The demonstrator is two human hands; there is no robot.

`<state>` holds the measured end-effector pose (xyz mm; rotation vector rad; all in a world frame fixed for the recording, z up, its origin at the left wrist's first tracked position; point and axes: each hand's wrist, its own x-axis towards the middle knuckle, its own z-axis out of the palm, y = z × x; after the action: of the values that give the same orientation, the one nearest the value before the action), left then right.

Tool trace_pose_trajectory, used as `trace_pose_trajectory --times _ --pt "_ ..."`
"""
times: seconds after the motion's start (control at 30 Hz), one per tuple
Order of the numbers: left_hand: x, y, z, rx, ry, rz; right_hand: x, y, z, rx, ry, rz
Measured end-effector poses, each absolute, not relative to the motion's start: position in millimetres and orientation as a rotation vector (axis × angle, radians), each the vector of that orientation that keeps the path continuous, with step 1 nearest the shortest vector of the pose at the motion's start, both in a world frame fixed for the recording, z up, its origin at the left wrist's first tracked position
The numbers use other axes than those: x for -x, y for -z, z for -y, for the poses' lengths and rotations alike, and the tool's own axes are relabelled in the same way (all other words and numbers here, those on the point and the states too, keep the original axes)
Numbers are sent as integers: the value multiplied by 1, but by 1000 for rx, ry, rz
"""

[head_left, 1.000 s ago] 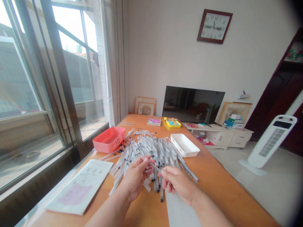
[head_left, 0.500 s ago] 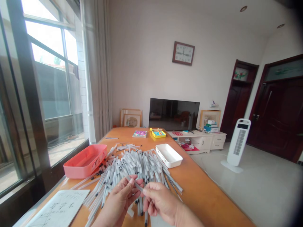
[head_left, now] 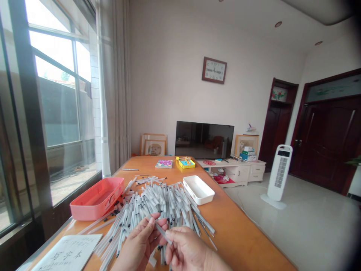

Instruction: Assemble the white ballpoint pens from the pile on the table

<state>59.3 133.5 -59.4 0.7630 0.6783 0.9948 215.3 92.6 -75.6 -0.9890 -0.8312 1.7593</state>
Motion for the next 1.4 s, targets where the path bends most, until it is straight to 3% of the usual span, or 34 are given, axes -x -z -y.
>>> trace_pose_trajectory --times 0.5,1.4 --pt "-58 57 -131 -776 -1034 -679 -212 68 -81 869 -1853 790" --pt "-56 55 -128 -738 -1103 -711 -197 67 -71 1154 -1442 1174"
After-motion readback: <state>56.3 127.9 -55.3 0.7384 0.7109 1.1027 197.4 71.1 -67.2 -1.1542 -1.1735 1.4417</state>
